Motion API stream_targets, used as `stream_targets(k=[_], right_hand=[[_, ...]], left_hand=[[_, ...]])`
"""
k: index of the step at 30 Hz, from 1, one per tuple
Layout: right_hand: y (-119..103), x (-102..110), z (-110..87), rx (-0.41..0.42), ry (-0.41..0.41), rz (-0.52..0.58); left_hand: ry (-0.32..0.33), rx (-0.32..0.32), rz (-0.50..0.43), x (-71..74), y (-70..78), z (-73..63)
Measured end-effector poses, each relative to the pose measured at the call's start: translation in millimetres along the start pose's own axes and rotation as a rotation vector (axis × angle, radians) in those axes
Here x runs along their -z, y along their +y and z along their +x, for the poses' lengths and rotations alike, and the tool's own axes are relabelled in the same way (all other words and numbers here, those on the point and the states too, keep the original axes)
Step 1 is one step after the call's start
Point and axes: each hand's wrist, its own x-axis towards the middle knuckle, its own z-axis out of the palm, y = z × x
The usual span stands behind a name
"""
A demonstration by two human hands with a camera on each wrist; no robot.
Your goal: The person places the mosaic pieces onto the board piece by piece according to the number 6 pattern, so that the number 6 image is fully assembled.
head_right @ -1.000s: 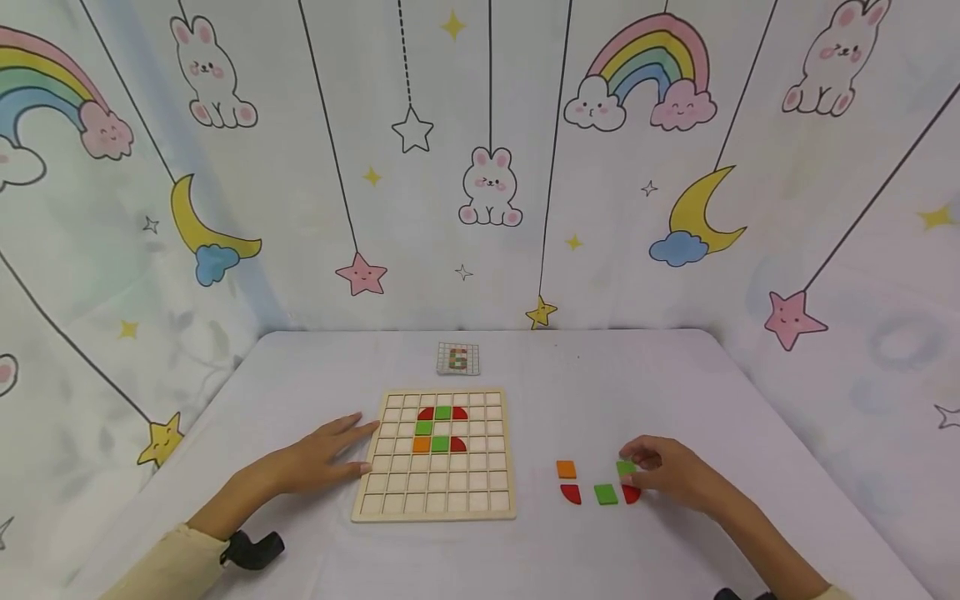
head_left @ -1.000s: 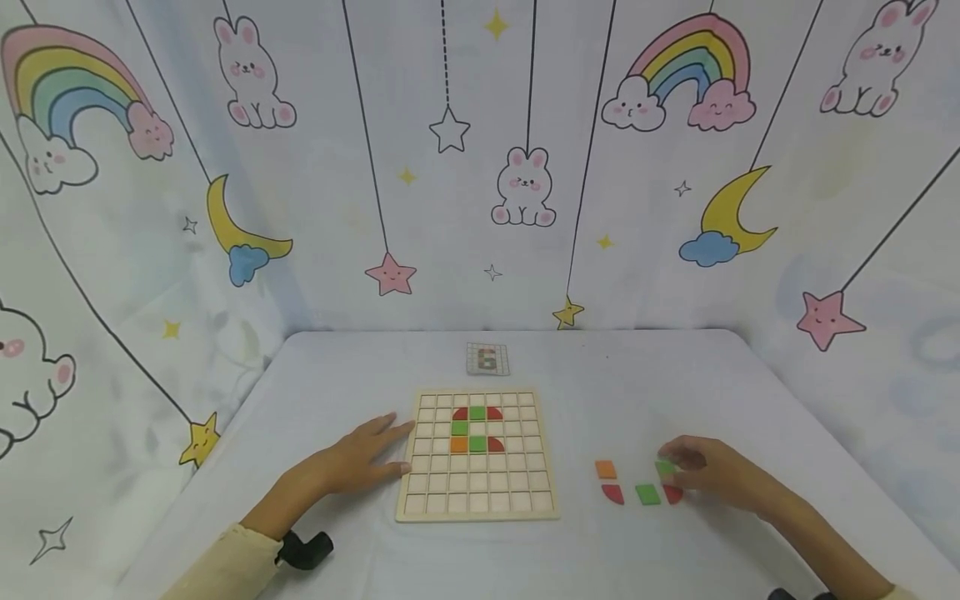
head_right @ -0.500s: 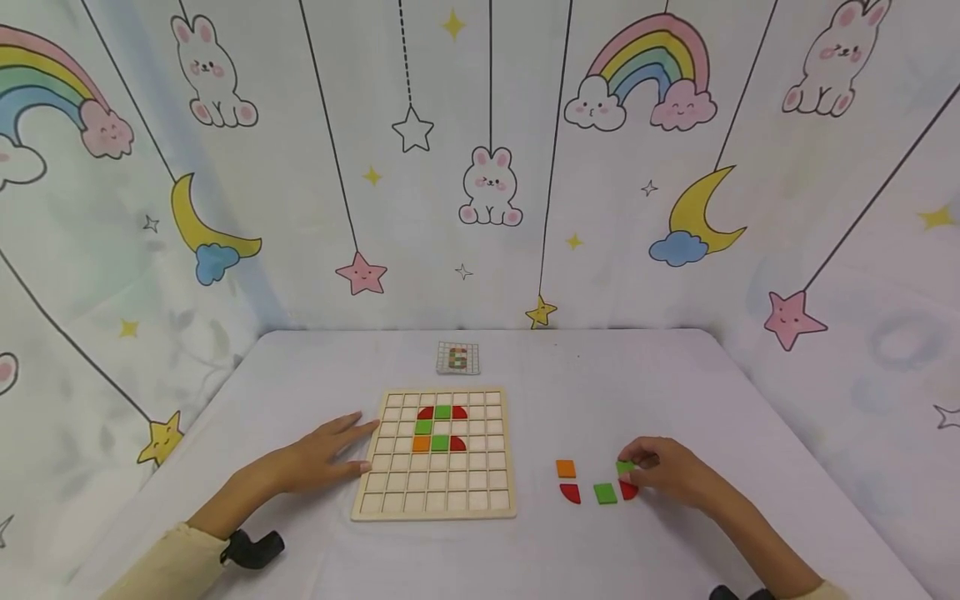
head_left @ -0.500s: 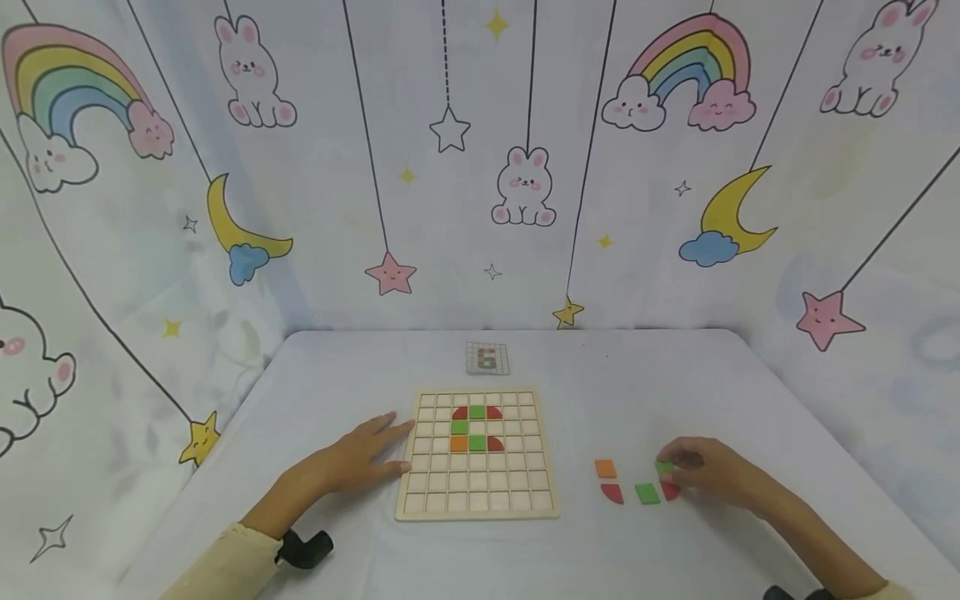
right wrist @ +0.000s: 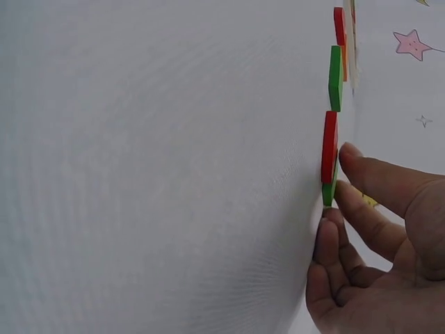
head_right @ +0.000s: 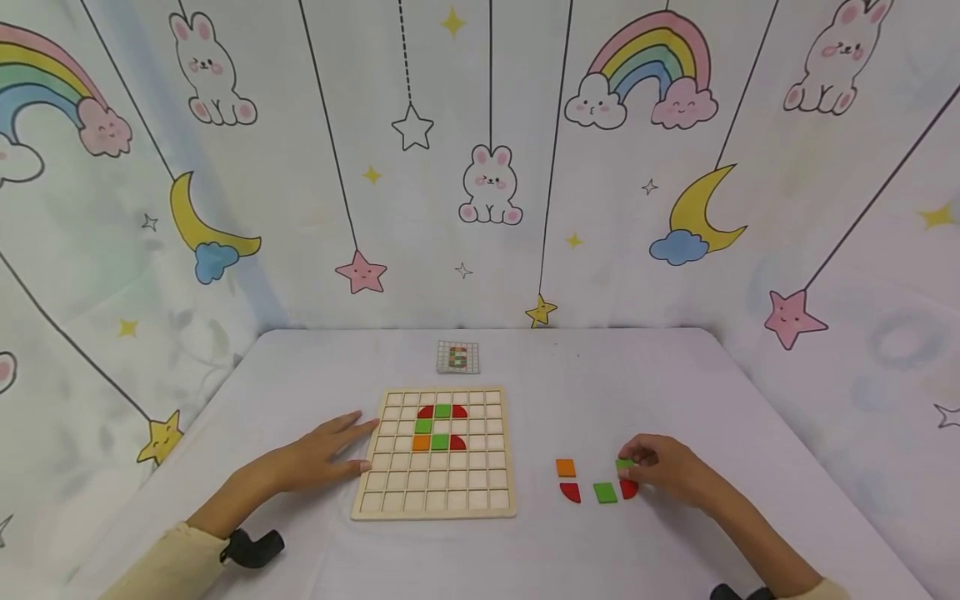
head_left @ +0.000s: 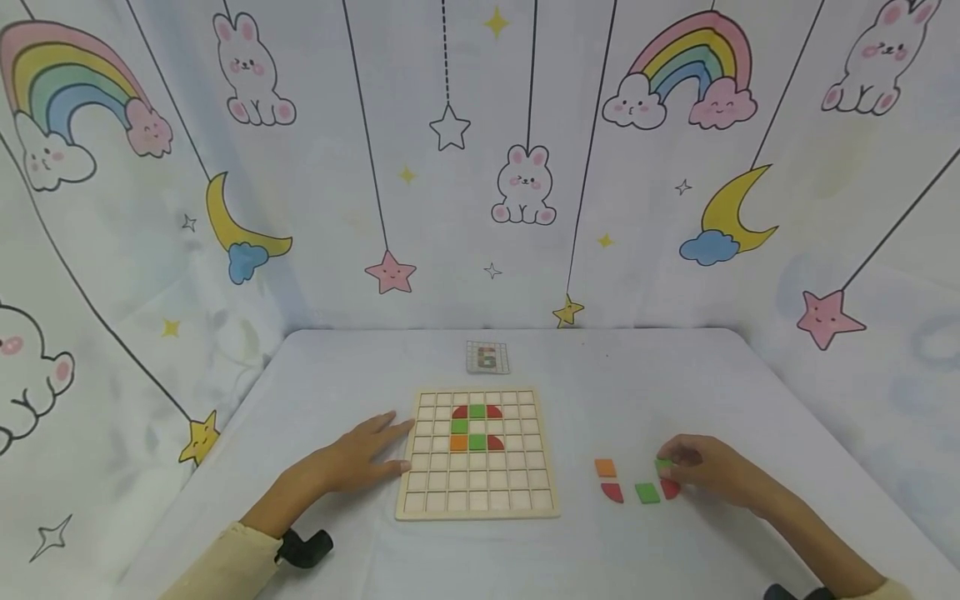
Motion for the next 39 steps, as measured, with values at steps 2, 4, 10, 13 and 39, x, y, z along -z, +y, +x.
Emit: stream_targets(k=[2,4,10,13,39], right_hand=[[1,0,0.2,-0.003,0.002,-0.007],[1,0,0.7,-0.003,0.007,-0.014],[5,-2,2.8,0.026,0.028,-0.052],[7,-3,3.8,0.029,0.033,-0.059],[0,-6,6.5,0.135,0.066,-0.137]], left_hand=[[0.0,0.002,-0.002,1.0,1.5,-0.8],[-0.001,0.003,-0.003,1.9,2.9,-1.5],[-0.004,0.005,0.001,2.8,4.4,-1.9],[-0.004,0.005,0.008,1.7,2.5,-0.7],[-0.023,0.02,0.01,2.6,2.8,-0.6]])
